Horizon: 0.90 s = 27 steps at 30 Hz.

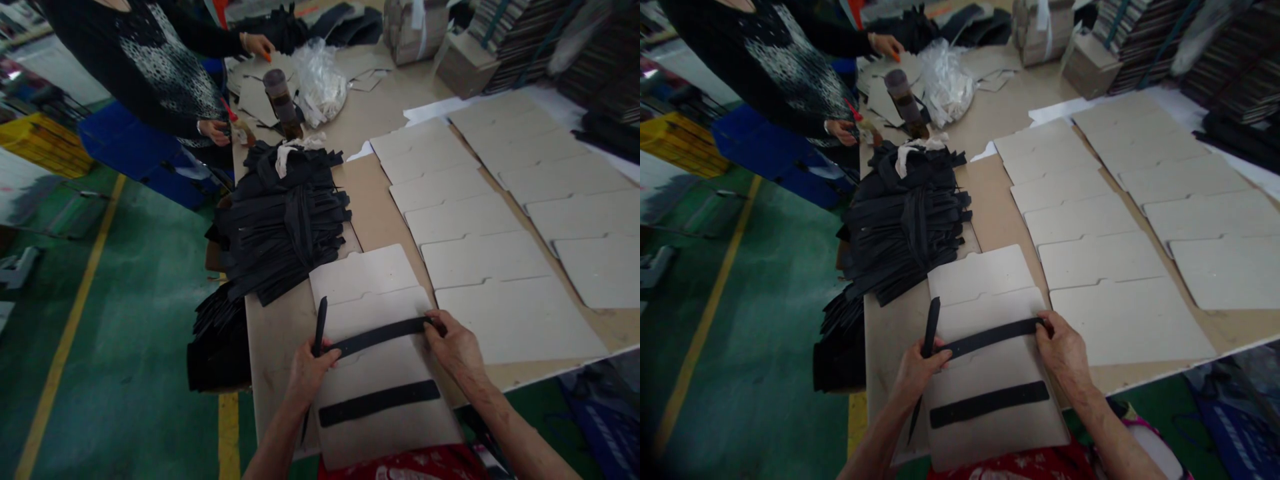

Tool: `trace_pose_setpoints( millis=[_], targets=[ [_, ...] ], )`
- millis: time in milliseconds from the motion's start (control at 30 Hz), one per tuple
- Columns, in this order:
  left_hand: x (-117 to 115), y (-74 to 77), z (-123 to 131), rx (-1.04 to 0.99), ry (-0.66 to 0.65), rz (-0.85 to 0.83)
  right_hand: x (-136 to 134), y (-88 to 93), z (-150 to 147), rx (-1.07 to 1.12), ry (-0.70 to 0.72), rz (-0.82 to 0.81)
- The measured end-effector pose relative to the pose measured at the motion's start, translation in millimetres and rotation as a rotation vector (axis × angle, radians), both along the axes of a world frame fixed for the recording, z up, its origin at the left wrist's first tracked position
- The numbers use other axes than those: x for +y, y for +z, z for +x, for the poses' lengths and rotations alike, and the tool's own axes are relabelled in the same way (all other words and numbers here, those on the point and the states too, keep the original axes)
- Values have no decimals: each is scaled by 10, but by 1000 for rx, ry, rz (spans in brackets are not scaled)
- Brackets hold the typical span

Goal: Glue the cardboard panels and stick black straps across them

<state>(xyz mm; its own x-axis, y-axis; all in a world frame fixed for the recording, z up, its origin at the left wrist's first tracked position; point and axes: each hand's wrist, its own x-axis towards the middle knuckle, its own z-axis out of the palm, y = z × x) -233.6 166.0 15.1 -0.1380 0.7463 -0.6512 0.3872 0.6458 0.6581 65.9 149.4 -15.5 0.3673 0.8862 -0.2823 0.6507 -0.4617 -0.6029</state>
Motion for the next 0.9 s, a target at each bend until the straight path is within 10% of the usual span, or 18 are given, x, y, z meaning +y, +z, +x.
trace_pose_setpoints(
  millis=[900],
  targets=[
    [-69,-154,25,61,86,82,45,-41,-5,-85,0,63]
  ],
)
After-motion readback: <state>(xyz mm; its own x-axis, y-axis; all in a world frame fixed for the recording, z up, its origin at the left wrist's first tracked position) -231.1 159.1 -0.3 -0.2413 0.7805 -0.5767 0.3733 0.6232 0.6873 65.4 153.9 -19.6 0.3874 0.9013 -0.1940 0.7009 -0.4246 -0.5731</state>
